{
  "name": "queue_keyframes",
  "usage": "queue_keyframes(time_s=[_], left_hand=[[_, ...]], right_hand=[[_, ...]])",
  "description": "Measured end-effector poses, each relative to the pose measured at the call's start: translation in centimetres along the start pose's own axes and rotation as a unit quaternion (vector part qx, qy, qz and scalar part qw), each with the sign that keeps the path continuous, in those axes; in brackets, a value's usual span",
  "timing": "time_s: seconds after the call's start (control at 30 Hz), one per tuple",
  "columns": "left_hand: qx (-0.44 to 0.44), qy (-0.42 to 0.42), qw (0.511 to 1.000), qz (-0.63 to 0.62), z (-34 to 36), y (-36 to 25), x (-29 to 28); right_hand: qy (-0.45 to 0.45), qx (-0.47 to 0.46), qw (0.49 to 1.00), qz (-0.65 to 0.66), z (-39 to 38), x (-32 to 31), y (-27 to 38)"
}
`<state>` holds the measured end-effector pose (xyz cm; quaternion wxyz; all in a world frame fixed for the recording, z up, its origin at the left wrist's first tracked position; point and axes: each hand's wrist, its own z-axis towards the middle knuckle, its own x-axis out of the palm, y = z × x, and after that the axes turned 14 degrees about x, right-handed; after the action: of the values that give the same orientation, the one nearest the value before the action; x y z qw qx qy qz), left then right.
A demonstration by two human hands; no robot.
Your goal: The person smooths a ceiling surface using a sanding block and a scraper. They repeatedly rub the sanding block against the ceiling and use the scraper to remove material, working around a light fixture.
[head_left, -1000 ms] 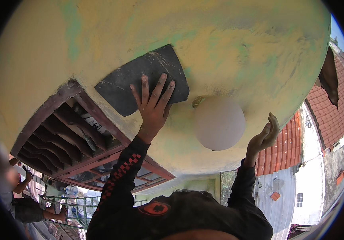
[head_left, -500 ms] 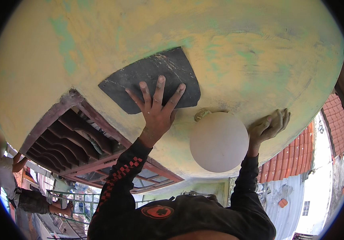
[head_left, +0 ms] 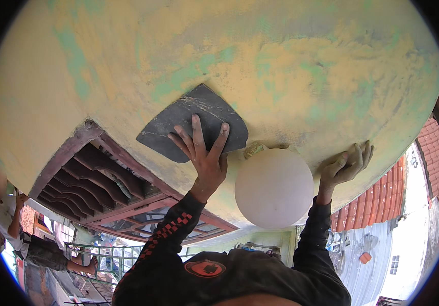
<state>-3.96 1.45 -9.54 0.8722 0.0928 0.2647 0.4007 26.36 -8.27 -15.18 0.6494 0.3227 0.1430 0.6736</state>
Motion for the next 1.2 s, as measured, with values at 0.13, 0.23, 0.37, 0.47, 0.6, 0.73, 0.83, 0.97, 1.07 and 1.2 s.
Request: queue_keyframes(time_s=[0.13,0.23,0.37,0.47,0.6,0.73,0.83,0.97,1.07,1.2], left_hand=[[-0.039,-0.051,0.997,-0.036,8.2,0.1,-2.7],[0.064,0.007,0.998,-0.003,1.4,-0.6,0.2],[-0.035,-0.062,0.997,-0.011,8.3,1.6,-3.2],[-0.164,-0.341,0.924,0.051,6.5,6.7,-7.3],[-0.246,-0.374,0.890,0.092,-7.1,3.8,-11.0],[-0.344,-0.222,0.910,-0.062,-15.3,-0.5,-14.7],[-0.368,-0.015,0.902,-0.227,-17.7,0.4,-18.3],[-0.502,0.082,0.739,-0.442,-20.1,-0.3,-16.1],[-0.467,0.240,0.658,-0.540,-23.3,-2.2,-12.1],[-0.318,0.226,0.683,-0.618,-18.1,-4.2,-9.6]], right_hand=[[0.000,-0.011,1.000,-0.012,0.1,-0.5,-0.9],[0.006,-0.018,1.000,-0.010,0.1,-0.4,-0.7],[-0.004,-0.005,1.000,-0.013,0.0,-0.4,-0.6],[0.002,-0.009,1.000,-0.025,-0.1,-0.4,-0.8],[0.003,0.005,1.000,-0.003,-0.1,-0.4,-0.7],[0.057,0.020,0.997,0.046,-0.8,-1.5,-1.5],[0.067,0.018,0.997,0.040,-3.2,-5.9,-1.2],[0.366,0.205,0.890,0.176,-10.2,-15.3,3.5],[0.497,0.491,0.615,0.365,-15.3,-17.6,11.9],[0.574,0.603,0.530,0.163,-21.2,-19.5,14.0]])
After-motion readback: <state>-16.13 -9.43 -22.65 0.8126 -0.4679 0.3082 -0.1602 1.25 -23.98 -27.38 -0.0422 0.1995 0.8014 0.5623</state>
